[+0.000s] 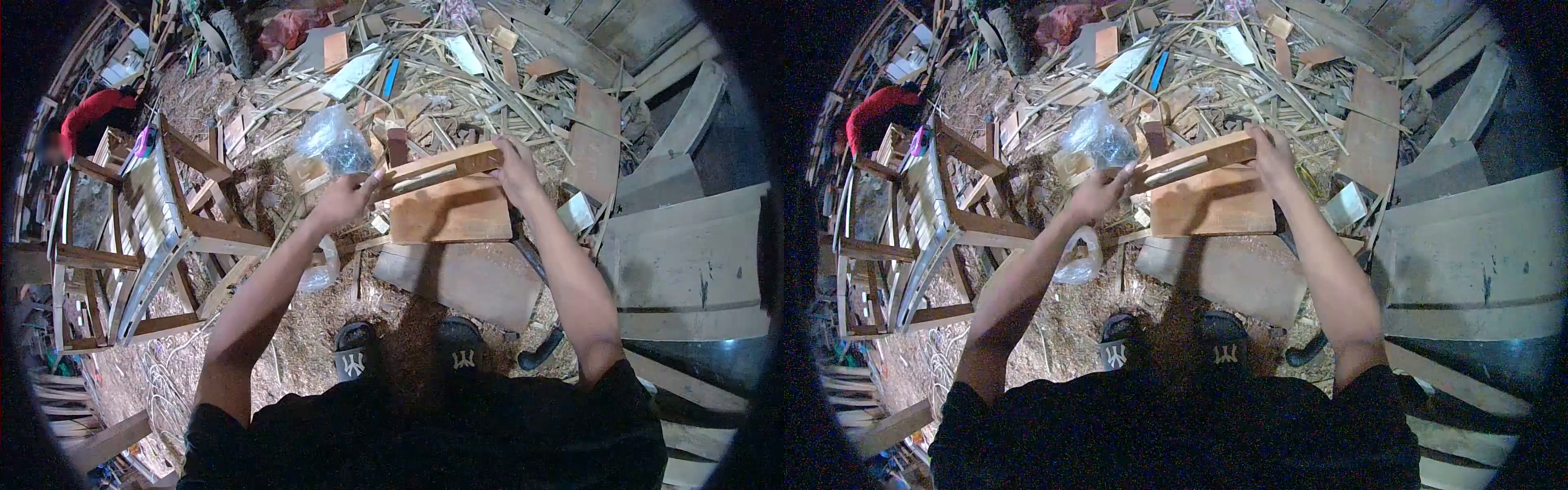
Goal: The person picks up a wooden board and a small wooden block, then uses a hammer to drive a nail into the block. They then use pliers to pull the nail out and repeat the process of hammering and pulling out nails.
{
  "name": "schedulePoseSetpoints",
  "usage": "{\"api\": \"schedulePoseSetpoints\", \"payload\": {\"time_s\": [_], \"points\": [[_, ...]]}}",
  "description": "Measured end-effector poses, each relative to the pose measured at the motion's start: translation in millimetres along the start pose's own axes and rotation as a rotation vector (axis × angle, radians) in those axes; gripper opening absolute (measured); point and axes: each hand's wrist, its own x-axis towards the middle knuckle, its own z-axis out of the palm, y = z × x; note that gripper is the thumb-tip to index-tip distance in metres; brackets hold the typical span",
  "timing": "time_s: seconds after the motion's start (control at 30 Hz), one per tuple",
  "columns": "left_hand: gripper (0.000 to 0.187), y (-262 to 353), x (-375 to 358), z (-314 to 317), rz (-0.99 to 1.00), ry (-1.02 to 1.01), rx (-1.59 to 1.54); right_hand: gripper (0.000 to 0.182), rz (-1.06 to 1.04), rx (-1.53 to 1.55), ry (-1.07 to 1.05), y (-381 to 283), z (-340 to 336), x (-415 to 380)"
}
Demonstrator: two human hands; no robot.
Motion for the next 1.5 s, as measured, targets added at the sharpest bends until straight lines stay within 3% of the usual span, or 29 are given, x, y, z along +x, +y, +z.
{"api": "schedulePoseSetpoints", "payload": {"time_s": [0.13, 0.2, 0.27, 0.37, 0.43, 0.53, 0.73, 0.9, 1.1, 1.23, 1.33, 1.47, 1.5], "points": [[0.063, 17, -7, -13, -0.034, -0.217, -0.123, 0.018, -0.111, 0.112, -0.117, 5, -1, -3], [0.059, 5, -1, -9, 0.111, -0.122, -0.203, 0.020, -0.067, 0.105, -0.171, -3, -2, -5], [0.059, -1, -2, -6, 0.128, -0.059, -0.170, 0.021, -0.024, 0.098, -0.226, -11, 2, -8], [0.064, -7, -1, -5, 0.148, 0.055, -0.077, 0.029, 0.077, -0.104, -0.110, -21, 16, -19], [0.070, -2, -5, -8, 0.152, 0.106, -0.019, 0.038, 0.149, 0.143, -0.217, -25, 19, -22], [0.079, 1, -10, -8, 0.191, 0.168, 0.081, 0.051, 0.116, 0.129, -0.173, -33, 28, -27], [0.079, 0, -6, -8, 0.274, 0.229, 0.049, 0.038, 0.084, 0.137, -0.192, -21, 18, -15], [0.073, -2, -13, -4, 0.449, 0.412, 0.216, 0.038, 0.130, 0.117, -0.178, -16, 14, -20], [0.074, -3, -13, -7, 0.532, 0.455, 0.302, 0.038, 0.118, 0.100, -0.187, -17, 11, -22], [0.073, 12, -18, -16, 0.429, 0.337, 0.207, 0.036, 0.116, 0.170, -0.159, -17, 11, -24], [0.072, 16, -19, -20, 0.393, 0.287, 0.352, 0.035, 0.123, 0.203, -0.112, -12, 9, -23], [0.075, 4, -5, -32, 0.188, 0.159, 0.398, 0.035, 0.100, 0.182, -0.106, -14, 1, -18], [0.073, 7, -6, -33, 0.182, 0.205, 0.429, 0.042, 0.060, -0.111, -0.109, -18, 0, -13]]}}
